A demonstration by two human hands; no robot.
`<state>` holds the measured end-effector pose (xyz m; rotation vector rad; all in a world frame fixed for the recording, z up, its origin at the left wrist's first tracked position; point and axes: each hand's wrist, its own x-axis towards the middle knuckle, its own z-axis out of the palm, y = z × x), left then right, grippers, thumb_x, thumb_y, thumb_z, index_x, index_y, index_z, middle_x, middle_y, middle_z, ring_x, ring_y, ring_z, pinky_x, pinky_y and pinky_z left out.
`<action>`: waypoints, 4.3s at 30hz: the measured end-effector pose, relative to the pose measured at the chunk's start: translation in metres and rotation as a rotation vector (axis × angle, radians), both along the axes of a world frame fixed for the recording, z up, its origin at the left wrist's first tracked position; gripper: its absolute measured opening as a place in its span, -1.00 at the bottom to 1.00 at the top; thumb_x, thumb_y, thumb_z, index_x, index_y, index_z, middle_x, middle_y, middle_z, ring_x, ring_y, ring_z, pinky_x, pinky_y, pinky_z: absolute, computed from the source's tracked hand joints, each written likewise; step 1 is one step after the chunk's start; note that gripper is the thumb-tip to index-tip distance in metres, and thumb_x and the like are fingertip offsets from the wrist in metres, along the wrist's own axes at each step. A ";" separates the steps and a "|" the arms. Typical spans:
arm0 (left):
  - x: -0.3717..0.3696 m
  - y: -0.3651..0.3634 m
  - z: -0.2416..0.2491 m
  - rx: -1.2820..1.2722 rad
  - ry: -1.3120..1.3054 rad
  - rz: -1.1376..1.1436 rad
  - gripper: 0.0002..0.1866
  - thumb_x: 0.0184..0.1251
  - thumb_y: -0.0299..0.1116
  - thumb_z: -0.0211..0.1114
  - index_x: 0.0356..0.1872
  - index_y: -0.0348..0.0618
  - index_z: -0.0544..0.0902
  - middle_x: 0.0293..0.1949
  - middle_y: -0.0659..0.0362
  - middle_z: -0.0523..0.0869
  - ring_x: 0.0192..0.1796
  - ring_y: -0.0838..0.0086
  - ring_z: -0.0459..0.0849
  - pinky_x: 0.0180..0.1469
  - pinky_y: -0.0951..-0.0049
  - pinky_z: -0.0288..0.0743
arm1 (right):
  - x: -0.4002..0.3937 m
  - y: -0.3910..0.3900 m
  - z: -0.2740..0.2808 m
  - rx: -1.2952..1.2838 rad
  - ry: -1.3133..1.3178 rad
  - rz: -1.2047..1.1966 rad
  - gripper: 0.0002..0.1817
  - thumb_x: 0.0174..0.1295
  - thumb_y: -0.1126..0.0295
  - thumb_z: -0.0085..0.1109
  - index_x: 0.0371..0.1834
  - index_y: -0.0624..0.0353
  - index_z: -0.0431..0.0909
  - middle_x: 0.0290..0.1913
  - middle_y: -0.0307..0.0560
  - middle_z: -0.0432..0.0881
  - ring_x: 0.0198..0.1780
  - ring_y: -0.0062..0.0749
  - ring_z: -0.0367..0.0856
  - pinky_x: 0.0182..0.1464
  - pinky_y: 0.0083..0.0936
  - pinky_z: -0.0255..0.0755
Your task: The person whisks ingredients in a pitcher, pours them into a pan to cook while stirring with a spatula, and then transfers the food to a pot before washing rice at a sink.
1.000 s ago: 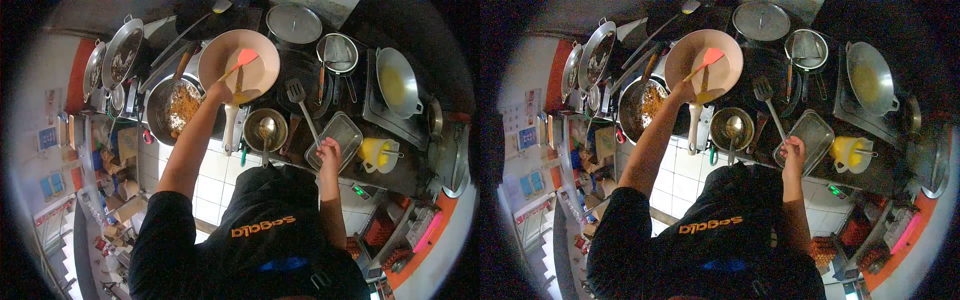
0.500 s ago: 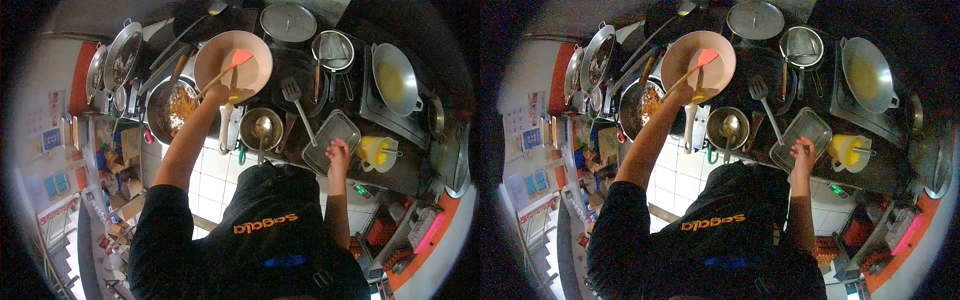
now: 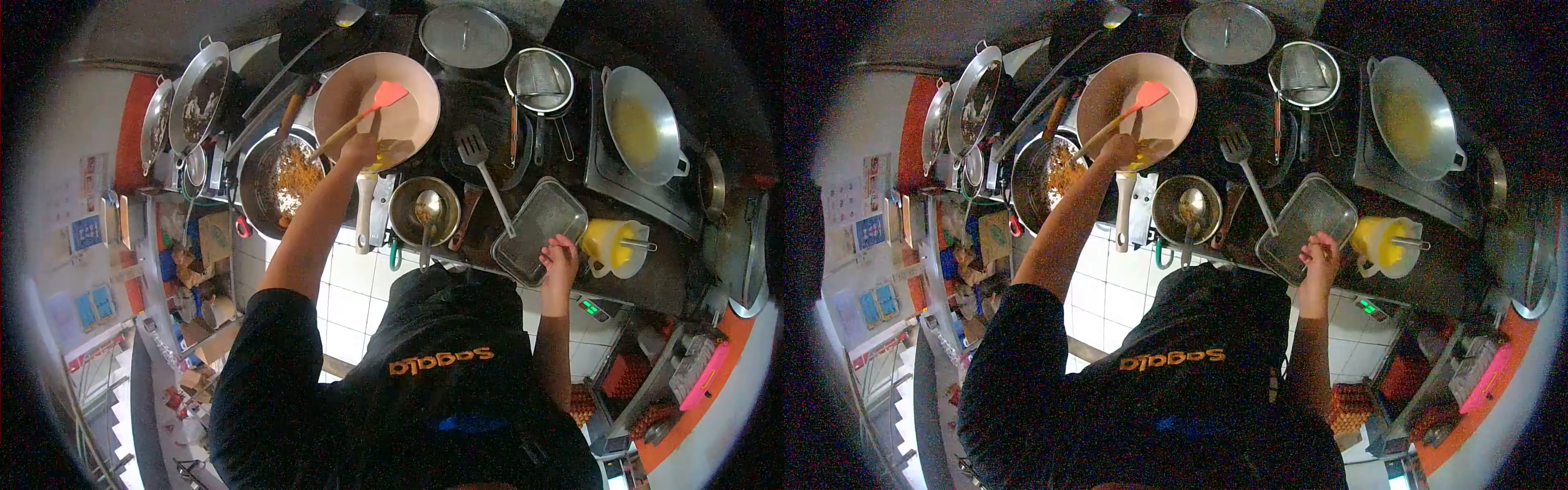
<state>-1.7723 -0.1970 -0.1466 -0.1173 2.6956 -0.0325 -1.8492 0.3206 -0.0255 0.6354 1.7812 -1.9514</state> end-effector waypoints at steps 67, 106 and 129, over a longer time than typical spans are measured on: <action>-0.020 0.046 0.069 0.541 0.119 0.114 -0.79 0.05 -0.30 0.23 -0.30 -0.15 0.58 -0.37 -0.03 0.63 -0.33 0.12 0.61 -0.26 0.28 0.46 | 0.015 -0.008 0.000 0.063 -0.004 0.014 -0.77 0.12 0.45 0.14 -0.14 0.07 0.44 -0.24 -0.24 0.49 -0.33 -0.53 0.46 -0.33 -0.60 0.39; -0.002 0.047 0.094 0.000 0.023 0.821 -0.71 0.05 -0.19 0.18 -0.27 -0.09 0.70 -0.21 0.06 0.70 -0.09 0.22 0.66 -0.07 0.22 0.48 | -0.096 -0.246 0.123 -0.010 -0.090 1.241 -0.85 0.21 0.46 -0.06 -0.22 0.25 0.47 -0.50 -0.30 0.39 -0.60 -0.68 0.38 -0.66 -0.72 0.31; 0.144 0.158 0.066 1.269 0.456 1.404 -0.73 0.24 -0.28 0.18 -0.23 -0.31 0.47 -0.62 0.13 0.55 -0.66 0.47 0.53 -0.60 0.42 0.37 | -0.144 -0.433 0.102 1.021 0.104 2.500 -0.53 -0.06 0.63 0.16 0.00 0.01 0.59 -0.51 -0.14 0.61 -0.67 -0.47 0.40 -0.69 -0.49 0.26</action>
